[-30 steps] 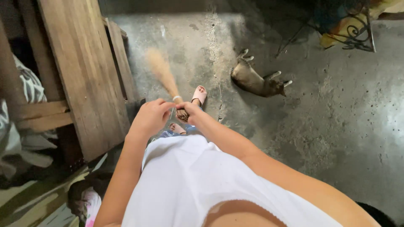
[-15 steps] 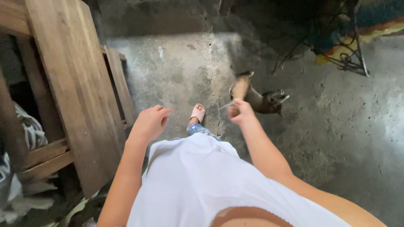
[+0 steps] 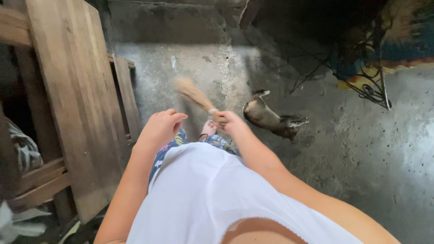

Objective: Sweep up leaves and debris into a pile using a handheld broom.

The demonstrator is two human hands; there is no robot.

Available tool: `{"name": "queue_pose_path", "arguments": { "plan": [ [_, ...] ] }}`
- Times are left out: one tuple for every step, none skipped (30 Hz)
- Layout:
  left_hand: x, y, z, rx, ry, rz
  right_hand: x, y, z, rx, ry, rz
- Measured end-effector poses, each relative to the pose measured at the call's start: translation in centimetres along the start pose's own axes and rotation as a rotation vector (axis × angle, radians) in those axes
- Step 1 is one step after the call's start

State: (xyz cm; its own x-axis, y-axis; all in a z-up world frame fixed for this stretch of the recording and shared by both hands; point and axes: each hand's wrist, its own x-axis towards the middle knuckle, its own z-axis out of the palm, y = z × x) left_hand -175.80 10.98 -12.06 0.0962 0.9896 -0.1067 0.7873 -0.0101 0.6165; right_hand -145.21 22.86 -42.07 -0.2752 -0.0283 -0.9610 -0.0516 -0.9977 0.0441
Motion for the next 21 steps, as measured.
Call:
{"name": "queue_pose_path", "arguments": {
  "plan": [
    [0.0, -1.2, 0.2, -0.004, -0.001, -0.019, 0.8, -0.9, -4.6, 0.080, 0.050, -0.062],
    [0.0, -2.5, 0.2, -0.008, -0.001, -0.037, 1.6, -2.1, -8.4, 0.161, 0.100, -0.124],
    [0.5, -3.1, -0.3, -0.009, -0.003, -0.026, 0.3, -3.0, -10.2, 0.168, 0.102, -0.132],
    [1.1, -3.8, -0.8, -0.023, -0.029, -0.057, -1.1, -3.9, -11.9, 0.238, 0.280, -0.172],
    [1.3, -4.6, -1.6, -0.035, -0.060, -0.090, -2.4, -4.3, -13.4, 0.311, 0.458, -0.204],
    [2.3, -5.8, -2.1, -0.033, -0.066, -0.080, -2.8, -4.8, -11.6, 0.322, 0.458, -0.206],
    [3.4, -6.9, -2.6, -0.027, -0.075, -0.059, -3.5, -5.4, -10.0, 0.386, 0.399, -0.299],
    [4.6, -8.0, -3.1, -0.021, -0.084, -0.038, -4.3, -6.1, -8.3, 0.448, 0.338, -0.392],
    [6.3, -9.0, -3.8, -0.015, -0.081, -0.023, -4.8, -6.3, -4.7, 0.458, 0.333, -0.404],
    [8.1, -9.9, -4.6, 0.013, -0.113, -0.006, -5.4, -6.5, -0.9, 0.442, 0.224, -0.394],
    [9.9, -11.0, -5.5, 0.044, -0.143, 0.007, -5.8, -6.8, 3.1, 0.421, 0.113, -0.380],
    [12.0, -11.8, -6.9, 0.051, -0.139, 0.018, -7.0, -7.4, 8.4, 0.426, 0.106, -0.391],
    [13.7, -12.5, -8.2, 0.049, -0.099, 0.071, -8.2, -7.7, 13.7, 0.305, 0.080, -0.358],
    [15.5, -13.3, -9.4, 0.047, -0.058, 0.124, -9.4, -8.0, 18.8, 0.184, 0.054, -0.326],
    [16.8, -13.8, -11.0, 0.051, -0.060, 0.126, -6.3, -8.4, 21.4, 0.187, 0.051, -0.327],
    [18.2, -14.4, -12.5, 0.067, -0.057, 0.132, -3.1, -8.8, 24.0, 0.115, -0.017, -0.342],
    [19.7, -14.9, -13.8, 0.081, -0.050, 0.139, 0.0, -9.6, 26.3, 0.040, -0.083, -0.361],
    [20.8, -15.9, -14.9, 0.083, -0.048, 0.142, 0.1, -10.5, 29.6, 0.040, -0.085, -0.365],
    [21.6, -16.7, -15.8, 0.075, -0.054, 0.146, 0.2, -11.2, 32.6, 0.003, -0.012, -0.304],
    [22.3, -17.5, -16.8, 0.067, -0.059, 0.151, 0.3, -11.9, 35.6, -0.033, 0.061, -0.244],
    [22.8, -18.6, -17.2, 0.067, -0.061, 0.151, 2.7, -12.3, 35.3, -0.032, 0.060, -0.243]
  ]
}}
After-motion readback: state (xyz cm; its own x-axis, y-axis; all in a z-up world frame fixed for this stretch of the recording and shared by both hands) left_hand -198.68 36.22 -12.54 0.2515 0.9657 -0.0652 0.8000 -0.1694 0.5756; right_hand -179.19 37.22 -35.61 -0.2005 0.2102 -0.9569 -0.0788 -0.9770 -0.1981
